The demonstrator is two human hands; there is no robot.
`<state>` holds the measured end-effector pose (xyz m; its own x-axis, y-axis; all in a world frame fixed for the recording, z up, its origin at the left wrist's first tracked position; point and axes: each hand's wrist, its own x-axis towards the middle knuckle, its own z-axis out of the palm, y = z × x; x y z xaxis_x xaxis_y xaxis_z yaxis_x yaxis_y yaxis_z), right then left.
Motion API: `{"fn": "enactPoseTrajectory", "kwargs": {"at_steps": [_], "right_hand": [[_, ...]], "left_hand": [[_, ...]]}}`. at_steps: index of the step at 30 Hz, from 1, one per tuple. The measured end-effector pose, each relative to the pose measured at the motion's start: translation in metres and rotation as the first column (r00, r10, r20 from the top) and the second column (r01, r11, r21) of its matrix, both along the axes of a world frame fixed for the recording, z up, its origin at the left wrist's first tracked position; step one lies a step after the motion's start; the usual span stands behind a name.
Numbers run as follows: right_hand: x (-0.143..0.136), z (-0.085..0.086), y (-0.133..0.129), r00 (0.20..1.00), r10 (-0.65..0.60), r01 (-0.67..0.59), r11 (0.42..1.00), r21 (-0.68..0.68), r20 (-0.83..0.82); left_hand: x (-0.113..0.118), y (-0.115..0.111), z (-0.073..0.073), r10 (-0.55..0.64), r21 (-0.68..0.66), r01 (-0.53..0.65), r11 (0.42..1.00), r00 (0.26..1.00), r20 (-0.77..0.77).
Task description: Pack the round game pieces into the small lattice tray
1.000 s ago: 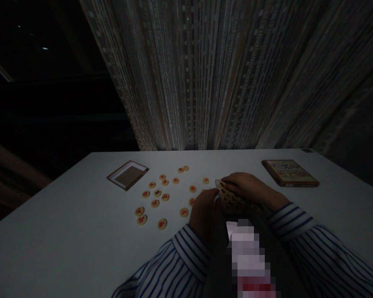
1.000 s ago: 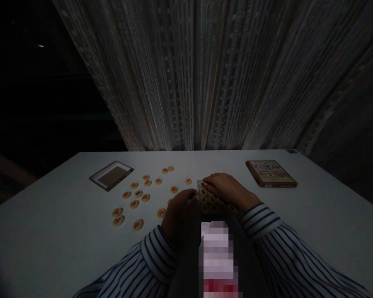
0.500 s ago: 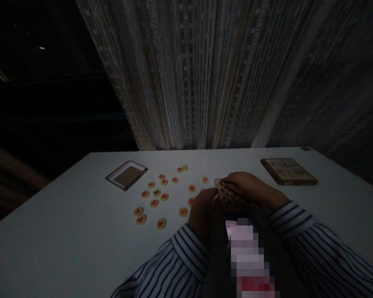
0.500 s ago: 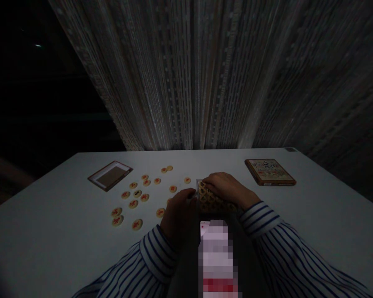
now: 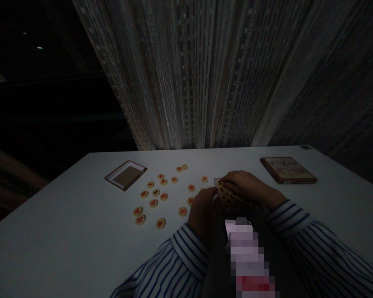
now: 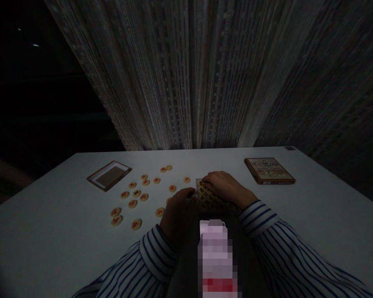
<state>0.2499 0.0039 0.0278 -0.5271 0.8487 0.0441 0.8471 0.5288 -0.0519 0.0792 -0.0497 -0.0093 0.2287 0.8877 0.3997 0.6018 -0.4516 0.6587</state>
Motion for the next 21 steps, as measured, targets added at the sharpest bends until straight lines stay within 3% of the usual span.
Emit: {"fn": "enactPoseTrajectory", "kwargs": {"at_steps": [21], "right_hand": [[0.0005, -0.0042, 0.0032, 1.000, 0.023, -0.023, 1.000, 0.021, 0.000]], "left_hand": [[0.0004, -0.0024, 0.0015, 0.009, -0.054, -0.008, 0.999, 1.000, 0.012]]}}
